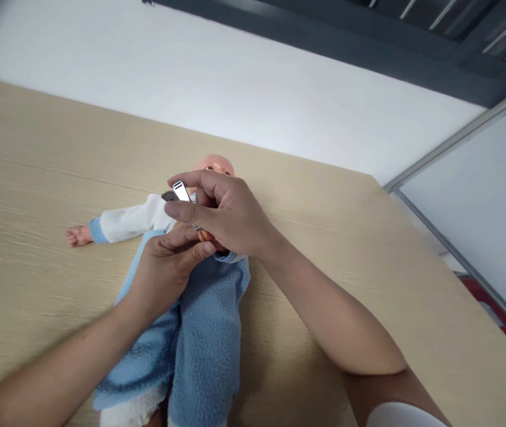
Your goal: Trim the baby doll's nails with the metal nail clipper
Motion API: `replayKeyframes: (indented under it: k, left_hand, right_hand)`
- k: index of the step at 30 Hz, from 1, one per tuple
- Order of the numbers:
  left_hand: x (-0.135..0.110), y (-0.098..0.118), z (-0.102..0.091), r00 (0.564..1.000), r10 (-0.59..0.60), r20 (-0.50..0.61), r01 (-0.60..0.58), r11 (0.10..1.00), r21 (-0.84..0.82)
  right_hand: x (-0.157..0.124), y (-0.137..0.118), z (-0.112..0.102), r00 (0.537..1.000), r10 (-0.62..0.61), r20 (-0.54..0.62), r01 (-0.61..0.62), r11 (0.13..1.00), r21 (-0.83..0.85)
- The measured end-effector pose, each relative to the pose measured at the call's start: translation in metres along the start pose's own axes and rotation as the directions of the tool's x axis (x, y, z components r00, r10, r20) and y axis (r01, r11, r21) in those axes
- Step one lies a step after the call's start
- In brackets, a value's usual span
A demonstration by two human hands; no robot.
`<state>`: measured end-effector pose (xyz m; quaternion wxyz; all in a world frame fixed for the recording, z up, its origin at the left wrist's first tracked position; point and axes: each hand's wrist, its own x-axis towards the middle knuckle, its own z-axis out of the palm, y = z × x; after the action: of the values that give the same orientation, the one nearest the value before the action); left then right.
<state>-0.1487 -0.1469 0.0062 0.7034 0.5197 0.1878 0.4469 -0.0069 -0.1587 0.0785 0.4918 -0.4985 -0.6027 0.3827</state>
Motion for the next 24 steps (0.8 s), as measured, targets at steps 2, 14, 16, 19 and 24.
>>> replayKeyframes:
  k: [2,14,16,19,24]
  left_hand:
    - [0.0001,0.0002,0.0,1.0,-0.002,0.003,0.002,1.0,-0.003]
    - [0.0004,-0.0002,-0.0011,1.0,0.0,0.014,0.0,1.0,0.012]
    - [0.0005,0.0004,-0.0008,1.0,-0.004,0.013,0.004,1.0,0.013]
    - [0.0004,0.0015,-0.0001,1.0,-0.002,0.011,0.002,1.0,0.013]
    - [0.0004,0.0024,-0.0004,1.0,0.006,0.013,-0.006,1.0,0.028]
  right_hand:
    - [0.0001,0.0005,0.0002,1.0,0.0,-0.008,0.0,1.0,-0.009]
    - [0.0012,0.0029,-0.0001,1.0,-0.001,-0.015,0.001,1.0,-0.007]
    - [0.0011,0.0029,0.0,1.0,0.004,-0.014,-0.004,1.0,-0.002]
    - [0.0012,0.0031,-0.0001,1.0,0.013,-0.012,-0.013,1.0,0.005]
    - [0.0015,0.0027,0.0003,1.0,0.011,-0.014,-0.011,1.0,0.01]
